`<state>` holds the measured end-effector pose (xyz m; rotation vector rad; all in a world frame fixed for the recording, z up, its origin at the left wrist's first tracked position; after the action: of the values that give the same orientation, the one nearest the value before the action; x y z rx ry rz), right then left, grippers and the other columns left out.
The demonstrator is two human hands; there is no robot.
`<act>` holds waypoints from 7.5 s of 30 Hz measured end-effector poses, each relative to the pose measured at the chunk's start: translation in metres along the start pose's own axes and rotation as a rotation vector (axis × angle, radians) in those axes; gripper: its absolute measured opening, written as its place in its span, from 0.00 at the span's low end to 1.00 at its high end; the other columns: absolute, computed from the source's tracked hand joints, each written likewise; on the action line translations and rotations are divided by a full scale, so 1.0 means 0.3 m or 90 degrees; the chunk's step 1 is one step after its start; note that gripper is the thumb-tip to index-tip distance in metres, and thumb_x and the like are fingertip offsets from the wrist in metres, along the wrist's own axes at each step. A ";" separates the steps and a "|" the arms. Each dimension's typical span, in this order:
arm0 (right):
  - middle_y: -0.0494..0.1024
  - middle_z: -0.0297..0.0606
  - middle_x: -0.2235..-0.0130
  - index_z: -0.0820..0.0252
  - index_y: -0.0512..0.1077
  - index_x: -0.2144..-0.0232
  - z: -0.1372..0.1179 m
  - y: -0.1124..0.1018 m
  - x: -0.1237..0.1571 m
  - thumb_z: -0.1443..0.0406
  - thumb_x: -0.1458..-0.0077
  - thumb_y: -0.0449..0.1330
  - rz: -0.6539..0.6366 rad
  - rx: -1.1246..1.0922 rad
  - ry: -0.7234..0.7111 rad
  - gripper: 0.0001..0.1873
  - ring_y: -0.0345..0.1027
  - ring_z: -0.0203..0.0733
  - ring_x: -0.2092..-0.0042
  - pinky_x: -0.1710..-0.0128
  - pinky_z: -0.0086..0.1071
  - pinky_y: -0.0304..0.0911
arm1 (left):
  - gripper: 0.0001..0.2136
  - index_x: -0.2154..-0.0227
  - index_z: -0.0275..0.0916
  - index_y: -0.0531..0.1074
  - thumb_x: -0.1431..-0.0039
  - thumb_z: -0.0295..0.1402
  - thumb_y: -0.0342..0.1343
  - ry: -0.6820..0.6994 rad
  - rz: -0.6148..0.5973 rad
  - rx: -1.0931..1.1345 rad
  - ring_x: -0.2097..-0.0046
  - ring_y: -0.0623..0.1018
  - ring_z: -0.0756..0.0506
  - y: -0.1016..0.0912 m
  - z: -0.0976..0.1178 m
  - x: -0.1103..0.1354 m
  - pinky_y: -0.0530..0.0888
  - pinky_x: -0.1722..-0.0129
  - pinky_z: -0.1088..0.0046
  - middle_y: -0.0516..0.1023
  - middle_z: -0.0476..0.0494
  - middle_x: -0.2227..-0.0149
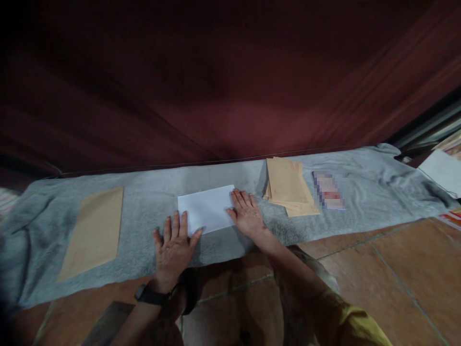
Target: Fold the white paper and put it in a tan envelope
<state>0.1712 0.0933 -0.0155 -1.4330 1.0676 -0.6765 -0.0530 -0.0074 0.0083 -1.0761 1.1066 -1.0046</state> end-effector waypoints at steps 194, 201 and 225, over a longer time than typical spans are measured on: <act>0.76 0.40 0.60 0.56 0.74 0.72 -0.085 -0.060 0.105 0.60 0.34 0.59 0.041 -0.192 0.111 0.14 0.65 0.47 0.55 0.57 0.40 0.55 | 0.15 0.77 0.40 0.72 0.40 0.44 0.54 -0.156 -0.090 0.401 0.74 0.67 0.49 -0.021 -0.052 -0.152 0.61 0.71 0.74 0.70 0.51 0.78; 0.75 0.41 0.59 0.55 0.71 0.70 -0.103 -0.054 0.121 0.63 0.37 0.61 0.056 -0.158 0.123 0.08 0.64 0.50 0.55 0.59 0.41 0.56 | 0.14 0.72 0.40 0.74 0.37 0.43 0.53 -0.156 -0.128 0.321 0.73 0.69 0.49 -0.028 -0.043 -0.158 0.60 0.70 0.73 0.75 0.48 0.75; 0.74 0.42 0.56 0.55 0.73 0.69 -0.095 -0.065 0.110 0.62 0.36 0.60 0.043 -0.173 0.117 0.08 0.62 0.52 0.51 0.52 0.45 0.57 | 0.15 0.61 0.39 0.77 0.32 0.42 0.48 -0.103 -0.127 0.077 0.63 0.79 0.40 -0.062 0.014 -0.147 0.65 0.65 0.69 0.82 0.37 0.65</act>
<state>0.1641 0.0496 0.0024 -1.5792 1.3872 -0.6411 -0.0578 0.0324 0.0347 -1.1632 0.8097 -1.1052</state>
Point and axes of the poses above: each hand's wrist, its own x-axis away from the middle knuckle, its own y-axis out of the palm, z = x × y, the point moved 1 cm from there along -x, towards the middle knuckle
